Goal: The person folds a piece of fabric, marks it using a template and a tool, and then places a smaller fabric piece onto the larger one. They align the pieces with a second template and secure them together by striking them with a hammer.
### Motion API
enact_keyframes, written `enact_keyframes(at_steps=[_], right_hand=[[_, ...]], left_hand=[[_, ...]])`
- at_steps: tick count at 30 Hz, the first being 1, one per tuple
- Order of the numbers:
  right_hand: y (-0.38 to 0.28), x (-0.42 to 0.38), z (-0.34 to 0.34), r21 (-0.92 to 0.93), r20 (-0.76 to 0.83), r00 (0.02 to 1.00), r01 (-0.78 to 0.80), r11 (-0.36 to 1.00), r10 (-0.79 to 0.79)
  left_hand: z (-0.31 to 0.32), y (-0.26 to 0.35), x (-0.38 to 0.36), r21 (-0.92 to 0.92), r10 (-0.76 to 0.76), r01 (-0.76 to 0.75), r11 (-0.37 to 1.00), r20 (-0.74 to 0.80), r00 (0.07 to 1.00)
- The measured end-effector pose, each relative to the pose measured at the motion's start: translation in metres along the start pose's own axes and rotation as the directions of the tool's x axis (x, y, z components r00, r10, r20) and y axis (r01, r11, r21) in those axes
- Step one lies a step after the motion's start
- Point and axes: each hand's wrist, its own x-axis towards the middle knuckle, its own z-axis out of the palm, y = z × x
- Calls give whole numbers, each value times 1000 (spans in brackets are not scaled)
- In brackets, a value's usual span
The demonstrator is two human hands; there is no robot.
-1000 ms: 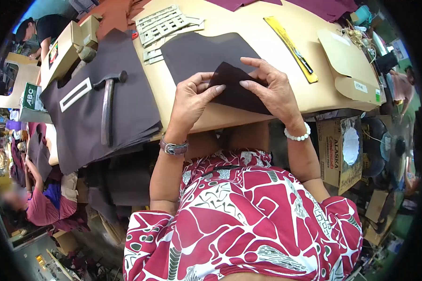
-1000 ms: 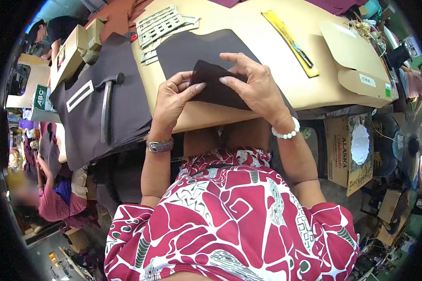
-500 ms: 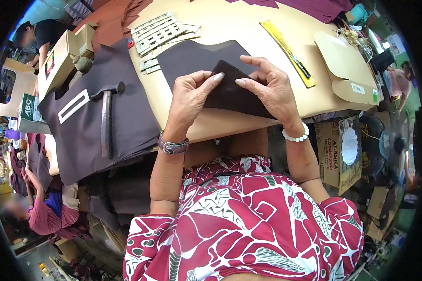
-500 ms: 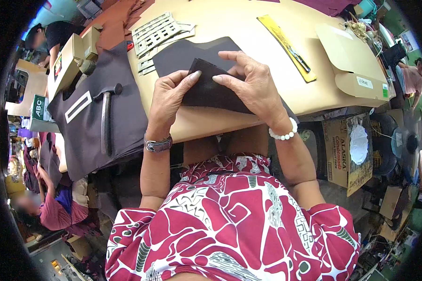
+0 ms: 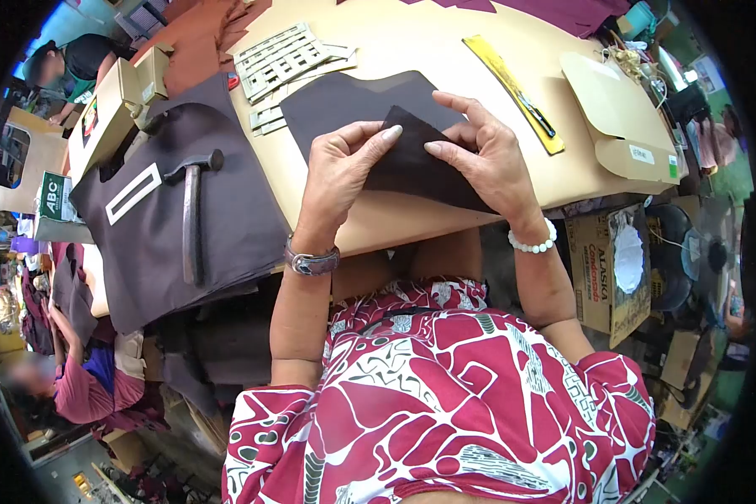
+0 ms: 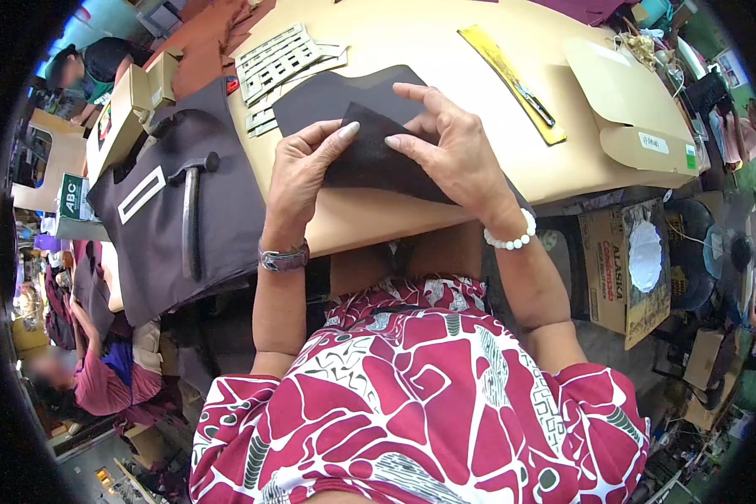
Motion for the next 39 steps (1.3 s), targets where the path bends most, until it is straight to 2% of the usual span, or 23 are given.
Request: enact_keyframes(at_steps=[19,21,24,26,27,28,30,31,33,35,36,39], right_hand=[[-5,0,-5,6,2,1000,-9,1000,9],[-4,0,-7,-19,1,1000,-21,1000,21],[1,-5,-17,-171,6,994,110,979,-111],[8,-11,-32,-260,60,996,83,962,-70],[14,-13,-41,-302,85,995,73,951,-50],[14,-15,-50,-349,92,990,-69,935,107],[33,-18,-61,-208,27,999,-38,977,44],[43,-19,-64,-139,-11,1000,-14,990,13],[56,-19,-61,117,-86,996,-27,993,37],[65,-18,-54,357,-144,984,-43,933,101],[61,-17,-47,429,-229,970,25,903,82],[74,-12,-40,598,-290,936,15,802,199]], left_hand=[[2,3,3,24,16,-16,1000,24,1000],[1,0,6,113,92,-90,989,-10,996],[0,5,12,169,230,-212,962,-96,968],[-12,4,26,180,327,-299,937,-153,933],[-16,4,32,180,323,-289,940,-201,925],[-19,3,37,141,324,-298,944,-228,918],[-31,-7,48,67,332,-326,943,-258,907],[-41,-13,50,3,262,-269,963,-236,936],[-34,-15,51,-67,225,-258,964,-316,922],[-34,-22,52,-74,221,-261,962,-347,912],[-35,-26,52,-61,224,-264,963,-368,902],[-42,-35,54,-72,215,-263,962,-395,893]])
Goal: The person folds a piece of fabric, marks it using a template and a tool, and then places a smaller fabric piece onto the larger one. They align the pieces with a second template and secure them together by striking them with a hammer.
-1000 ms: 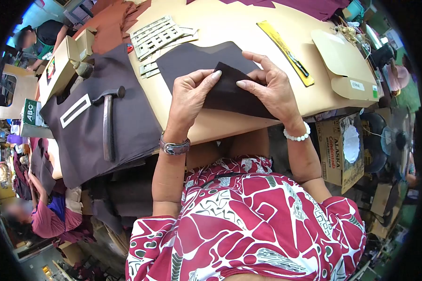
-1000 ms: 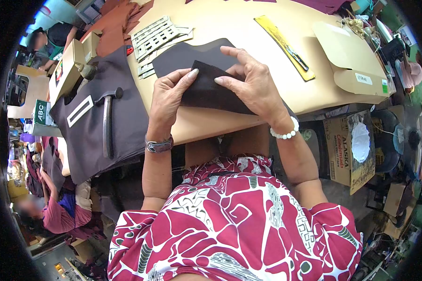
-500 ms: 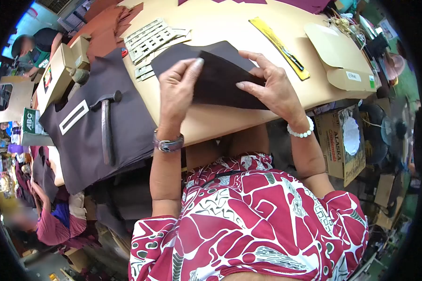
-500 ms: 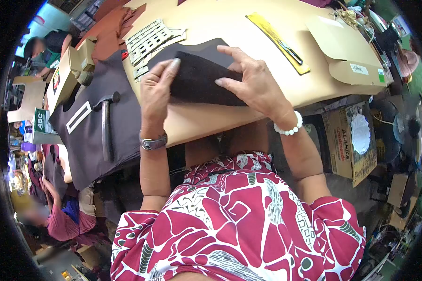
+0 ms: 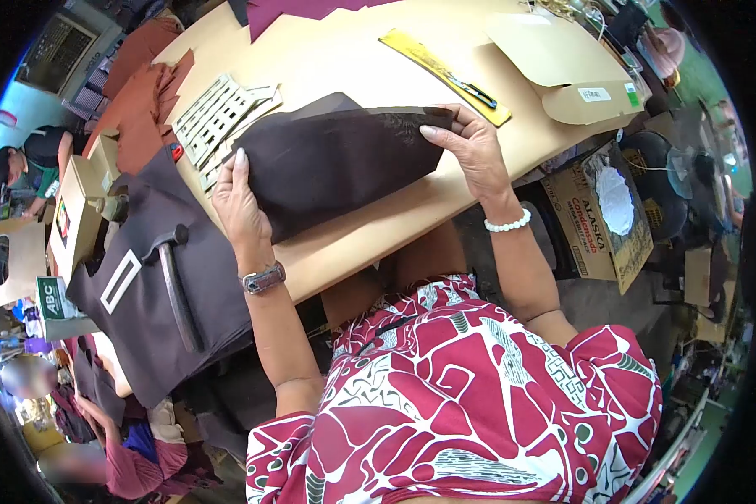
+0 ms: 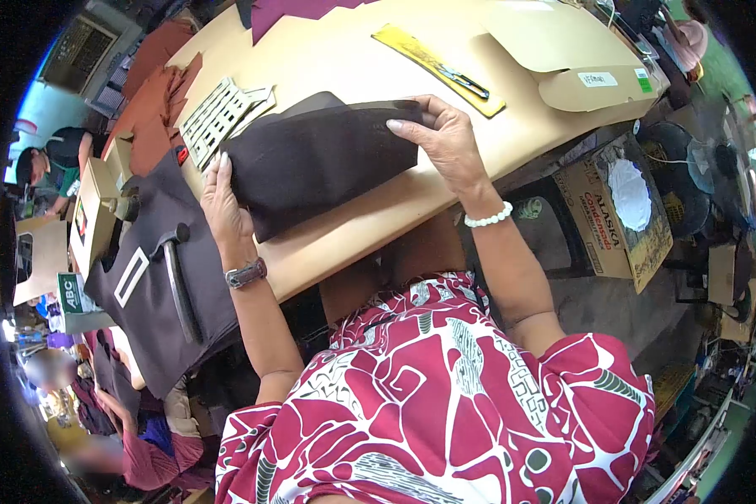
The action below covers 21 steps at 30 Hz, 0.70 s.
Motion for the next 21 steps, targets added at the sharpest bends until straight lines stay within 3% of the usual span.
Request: enact_keyframes(at_steps=[7,13,21], right_hand=[[9,7,-6,125,-85,996,7,992,4],[10,9,-5,86,-157,979,143,986,-128],[10,10,-7,4,-218,963,167,986,-162]], left_hand=[[-1,-1,-1,-28,-37,37,999,-16,999],[2,-2,-1,-42,-84,83,996,-22,996],[5,-1,-1,-48,-68,68,997,0,998]])
